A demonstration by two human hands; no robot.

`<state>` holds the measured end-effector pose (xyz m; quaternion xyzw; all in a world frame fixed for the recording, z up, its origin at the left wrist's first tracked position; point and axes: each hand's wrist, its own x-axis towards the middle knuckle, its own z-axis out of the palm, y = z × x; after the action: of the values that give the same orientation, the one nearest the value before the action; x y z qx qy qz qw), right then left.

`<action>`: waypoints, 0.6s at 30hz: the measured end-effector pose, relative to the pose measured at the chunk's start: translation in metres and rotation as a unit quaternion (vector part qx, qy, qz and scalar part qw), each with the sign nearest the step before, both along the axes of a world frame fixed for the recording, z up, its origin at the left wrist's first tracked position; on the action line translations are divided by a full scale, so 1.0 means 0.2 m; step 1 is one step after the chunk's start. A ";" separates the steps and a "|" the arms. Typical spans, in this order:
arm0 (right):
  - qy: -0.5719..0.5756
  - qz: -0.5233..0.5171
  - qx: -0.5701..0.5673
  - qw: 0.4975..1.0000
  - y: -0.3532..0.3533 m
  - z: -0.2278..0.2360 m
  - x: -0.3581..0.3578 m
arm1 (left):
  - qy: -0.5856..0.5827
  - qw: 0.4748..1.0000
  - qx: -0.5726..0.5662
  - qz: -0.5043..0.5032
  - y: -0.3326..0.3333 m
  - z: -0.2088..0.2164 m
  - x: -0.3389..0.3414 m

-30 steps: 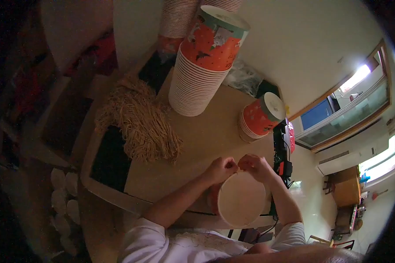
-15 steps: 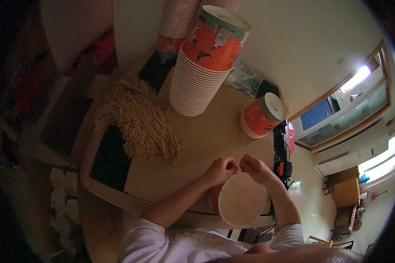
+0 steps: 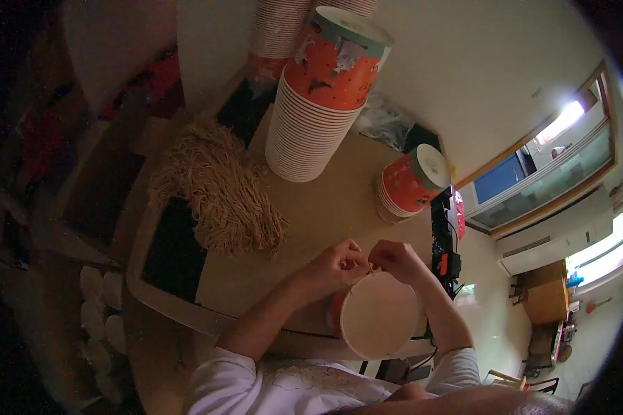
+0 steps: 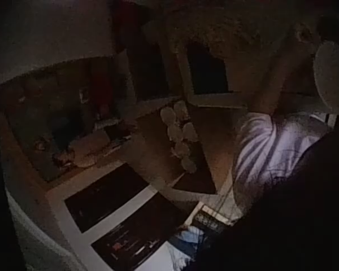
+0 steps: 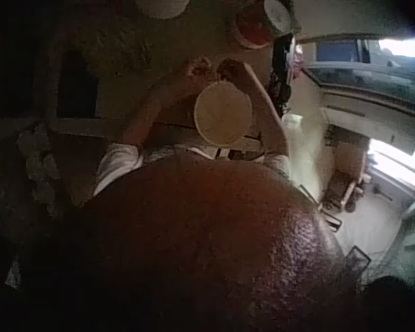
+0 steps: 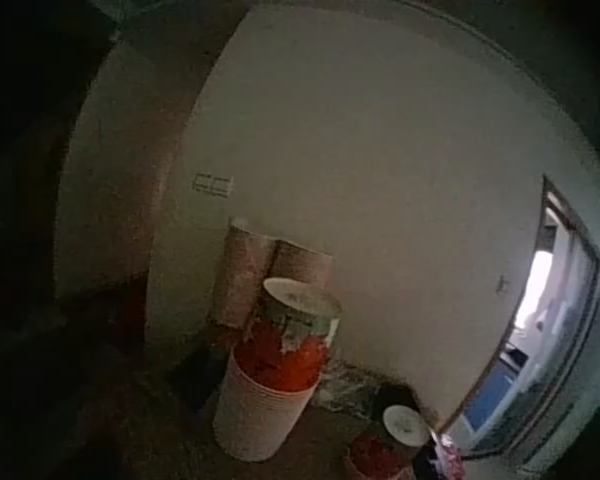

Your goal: Attaching carry strings to paper Halloween-themed buckets for product assembly.

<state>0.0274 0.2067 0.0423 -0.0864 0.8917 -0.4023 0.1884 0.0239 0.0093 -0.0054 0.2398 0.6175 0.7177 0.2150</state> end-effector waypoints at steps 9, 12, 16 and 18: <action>0.062 -0.030 0.102 0.992 -0.06 0.04 0.04 | 0.248 0.966 -0.051 0.049 0.07 -0.11 -0.03; 0.083 -0.050 0.060 0.994 -0.06 0.04 0.07 | 0.224 0.972 -0.057 0.046 0.08 -0.08 -0.02; 0.091 -0.043 0.048 0.994 -0.05 0.04 0.07 | 0.062 0.998 0.025 0.006 0.12 -0.15 -0.01; 0.077 -0.046 0.044 0.995 -0.05 0.03 0.08 | -0.001 0.997 0.073 -0.017 0.13 -0.18 -0.01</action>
<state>0.0424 0.1974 0.0489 -0.0681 0.9234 -0.3633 0.1039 0.0223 0.0357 -0.0412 0.2642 0.5592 0.7572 0.2101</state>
